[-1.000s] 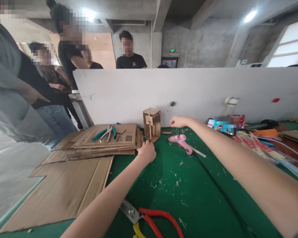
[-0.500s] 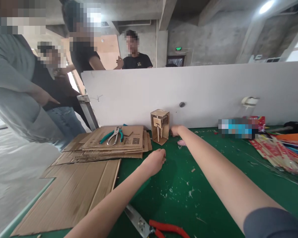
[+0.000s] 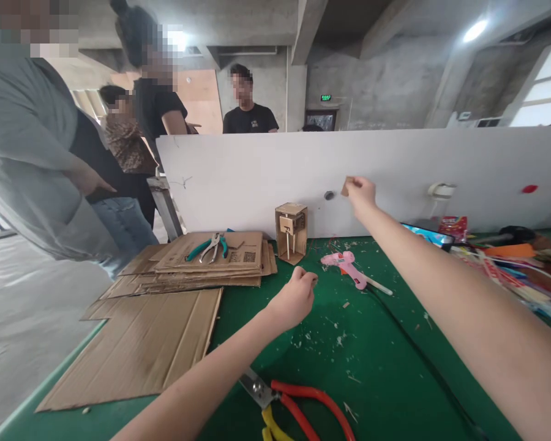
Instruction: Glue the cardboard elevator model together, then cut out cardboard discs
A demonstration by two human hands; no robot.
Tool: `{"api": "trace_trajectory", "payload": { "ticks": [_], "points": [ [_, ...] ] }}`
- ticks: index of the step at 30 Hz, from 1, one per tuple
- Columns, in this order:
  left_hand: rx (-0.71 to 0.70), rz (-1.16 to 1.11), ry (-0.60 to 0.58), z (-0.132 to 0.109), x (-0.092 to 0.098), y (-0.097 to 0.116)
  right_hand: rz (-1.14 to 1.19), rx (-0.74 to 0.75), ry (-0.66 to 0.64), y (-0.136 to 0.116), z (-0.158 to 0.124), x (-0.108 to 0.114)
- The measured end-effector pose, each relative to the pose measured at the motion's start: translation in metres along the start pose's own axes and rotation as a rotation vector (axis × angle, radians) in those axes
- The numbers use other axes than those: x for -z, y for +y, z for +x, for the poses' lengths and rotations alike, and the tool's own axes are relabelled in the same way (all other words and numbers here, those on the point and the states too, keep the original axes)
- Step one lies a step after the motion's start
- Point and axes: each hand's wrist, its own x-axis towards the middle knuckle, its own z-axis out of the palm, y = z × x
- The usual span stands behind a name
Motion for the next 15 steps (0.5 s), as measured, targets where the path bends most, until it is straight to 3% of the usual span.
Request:
{"api": "trace_trajectory", "payload": {
  "ticks": [3, 5, 6, 7, 9, 10, 12, 15],
  "points": [
    [0.105, -0.230, 0.068, 0.001, 0.002, 0.006, 0.133, -0.047, 0.228, -0.011, -0.014, 0.029],
    [0.180, -0.425, 0.152, 0.001, 0.009, 0.012, 0.239, -0.039, 0.267, -0.022, -0.040, 0.039],
    [0.223, -0.588, 0.211, 0.001, 0.014, 0.015, 0.425, 0.027, 0.224, -0.027, -0.059, 0.042],
    [0.263, -0.773, 0.271, -0.001, 0.018, 0.019, 0.578, 0.110, 0.084, -0.032, -0.082, 0.043],
    [0.299, -1.080, 0.334, -0.008, 0.025, 0.028, 0.684, 0.214, -0.309, -0.041, -0.132, 0.041],
    [0.286, -1.143, 0.320, -0.014, 0.027, 0.032, 0.669, 0.194, -0.438, -0.044, -0.157, 0.039],
    [0.235, -1.117, 0.261, -0.029, 0.025, 0.041, 0.641, 0.114, -0.530, -0.048, -0.202, 0.036],
    [0.153, -0.869, 0.241, -0.056, 0.017, 0.052, 0.768, -0.045, -0.553, -0.049, -0.248, 0.035]
  ]
}}
